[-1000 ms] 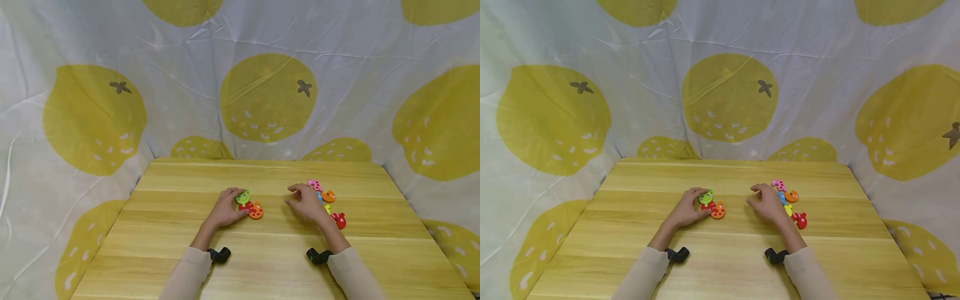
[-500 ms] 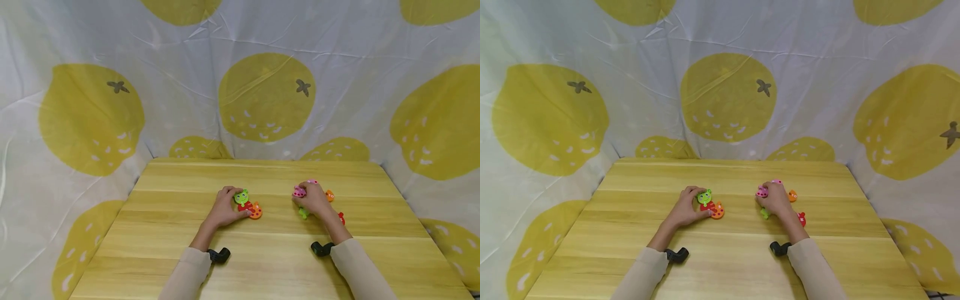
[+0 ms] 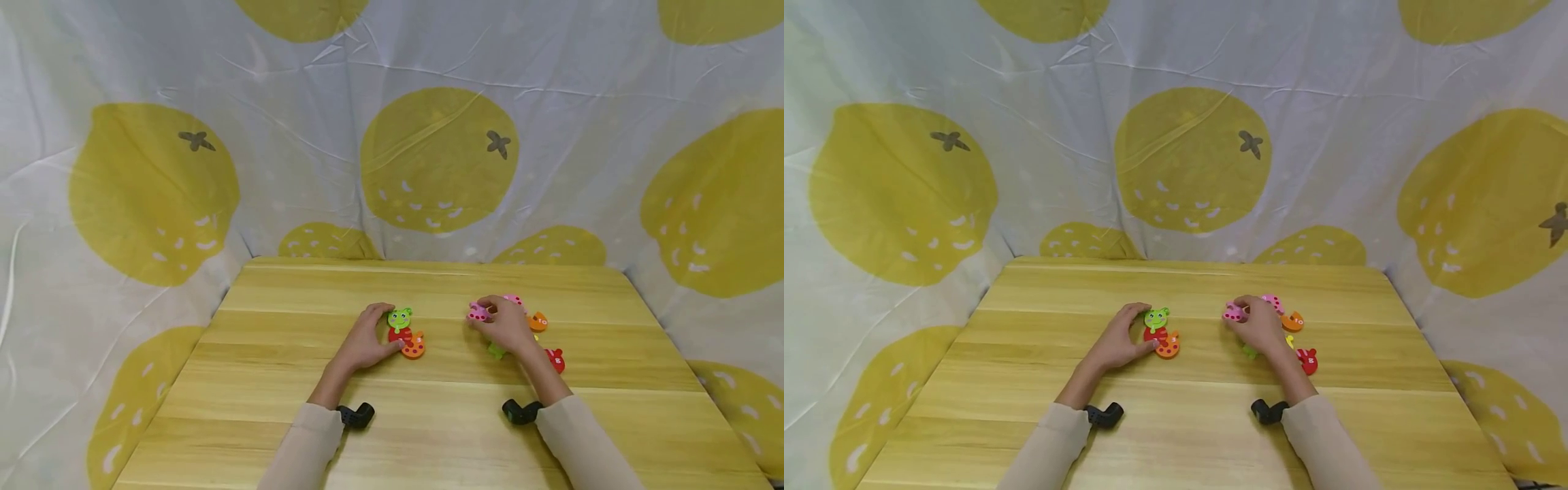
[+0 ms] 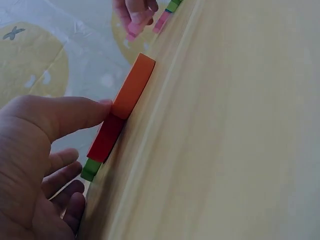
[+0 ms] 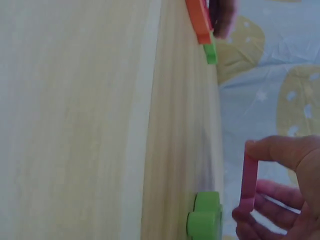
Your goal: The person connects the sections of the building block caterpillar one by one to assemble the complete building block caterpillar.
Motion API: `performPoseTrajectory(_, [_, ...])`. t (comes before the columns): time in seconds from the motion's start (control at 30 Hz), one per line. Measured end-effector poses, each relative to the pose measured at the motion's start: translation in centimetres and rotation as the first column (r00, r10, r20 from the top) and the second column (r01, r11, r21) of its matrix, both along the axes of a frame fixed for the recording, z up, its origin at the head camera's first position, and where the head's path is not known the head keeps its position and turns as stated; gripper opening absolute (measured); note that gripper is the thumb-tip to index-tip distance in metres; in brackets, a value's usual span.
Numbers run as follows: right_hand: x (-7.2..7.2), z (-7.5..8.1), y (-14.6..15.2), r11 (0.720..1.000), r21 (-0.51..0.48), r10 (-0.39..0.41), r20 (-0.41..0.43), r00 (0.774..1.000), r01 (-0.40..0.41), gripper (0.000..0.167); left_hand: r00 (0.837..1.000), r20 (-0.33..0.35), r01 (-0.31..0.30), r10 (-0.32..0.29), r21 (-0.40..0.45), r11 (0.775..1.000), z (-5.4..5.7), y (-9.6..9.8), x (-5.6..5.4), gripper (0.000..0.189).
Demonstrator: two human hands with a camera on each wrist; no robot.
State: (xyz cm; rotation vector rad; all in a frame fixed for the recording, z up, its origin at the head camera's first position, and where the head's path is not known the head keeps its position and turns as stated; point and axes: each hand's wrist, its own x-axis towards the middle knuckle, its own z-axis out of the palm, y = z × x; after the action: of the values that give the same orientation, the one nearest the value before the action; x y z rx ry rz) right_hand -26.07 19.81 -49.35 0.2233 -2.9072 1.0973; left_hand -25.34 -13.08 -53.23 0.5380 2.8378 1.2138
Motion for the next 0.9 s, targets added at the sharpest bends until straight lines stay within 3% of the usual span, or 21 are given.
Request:
performPoseTrajectory(0.33, [0.2,-0.2,-2.2,0.984,-0.067,0.166,-0.016,0.986,-0.167,0.048,1.000,-0.012,-0.003,0.002,-0.032,0.999,-0.3,0.0,-0.1,0.086])
performPoseTrajectory(0.6, [0.6,-0.3,-4.3,0.958,-0.039,0.283,-0.030,0.959,-0.284,0.046,0.999,-0.023,0.044,-0.048,-0.170,0.985,-0.2,-1.2,-0.3,0.077])
performPoseTrajectory(0.9, [0.4,-0.7,-6.3,0.918,-0.032,0.394,-0.029,0.919,-0.395,0.045,0.999,0.025,0.047,-0.044,-0.120,0.992,0.1,-1.4,-0.3,0.074])
